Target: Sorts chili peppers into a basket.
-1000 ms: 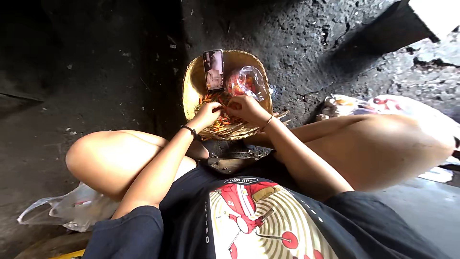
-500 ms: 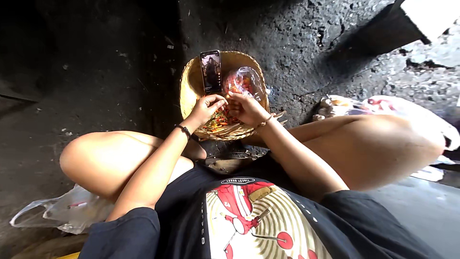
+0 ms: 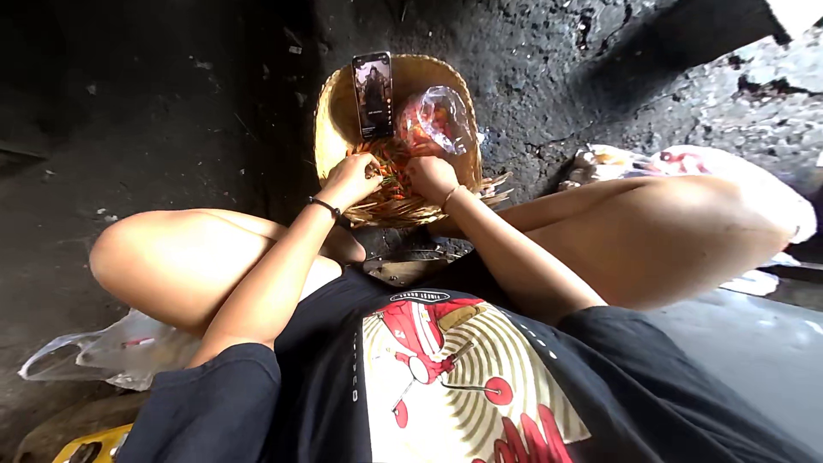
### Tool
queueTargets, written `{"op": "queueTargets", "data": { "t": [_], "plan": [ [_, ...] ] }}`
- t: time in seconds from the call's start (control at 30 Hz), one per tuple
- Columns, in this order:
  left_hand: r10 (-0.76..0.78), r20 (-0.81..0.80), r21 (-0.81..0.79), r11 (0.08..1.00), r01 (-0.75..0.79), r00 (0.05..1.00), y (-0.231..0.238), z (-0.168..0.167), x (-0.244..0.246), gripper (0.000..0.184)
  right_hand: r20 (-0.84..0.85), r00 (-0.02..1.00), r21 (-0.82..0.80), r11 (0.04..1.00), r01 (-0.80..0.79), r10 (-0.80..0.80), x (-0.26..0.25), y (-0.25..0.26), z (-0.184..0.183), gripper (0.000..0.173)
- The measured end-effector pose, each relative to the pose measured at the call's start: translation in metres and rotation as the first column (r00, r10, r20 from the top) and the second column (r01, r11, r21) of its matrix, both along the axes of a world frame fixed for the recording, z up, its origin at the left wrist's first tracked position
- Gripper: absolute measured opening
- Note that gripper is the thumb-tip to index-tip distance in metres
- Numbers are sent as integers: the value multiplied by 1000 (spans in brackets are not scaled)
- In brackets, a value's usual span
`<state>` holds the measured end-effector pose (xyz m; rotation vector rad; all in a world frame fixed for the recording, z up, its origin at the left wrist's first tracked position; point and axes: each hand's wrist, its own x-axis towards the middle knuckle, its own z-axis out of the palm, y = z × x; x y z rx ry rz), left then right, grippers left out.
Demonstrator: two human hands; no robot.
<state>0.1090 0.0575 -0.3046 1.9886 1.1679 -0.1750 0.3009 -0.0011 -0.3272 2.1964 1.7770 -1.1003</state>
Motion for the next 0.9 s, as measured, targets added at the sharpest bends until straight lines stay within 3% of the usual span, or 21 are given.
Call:
{"op": "queueTargets", "data": {
  "t": [0.27,0.57,0.7,0.8,0.9],
  "plan": [
    [-42,8,-7,999,42,999,1,-5,2,30,128,978,-168,976,-142,164,-5,-4,5,22],
    [-48,100,-18,999,50,994,-3,-7,4,27,112,971,-65,977,-204,211,-1,-2,-7,21],
    [66,159,-111,993,-48,985,-4,-6,9,25,-66,988,165,978,-127,140,2,0,9,22],
    [139,215,-269,960,-78,967,-2,-5,11,37,-283,956,332,943,24,75,-3,-4,15,22],
    [256,325,-357,925,-133,911,-6,-1,11,40,-441,898,384,906,179,10,-7,-8,15,21]
  ]
}}
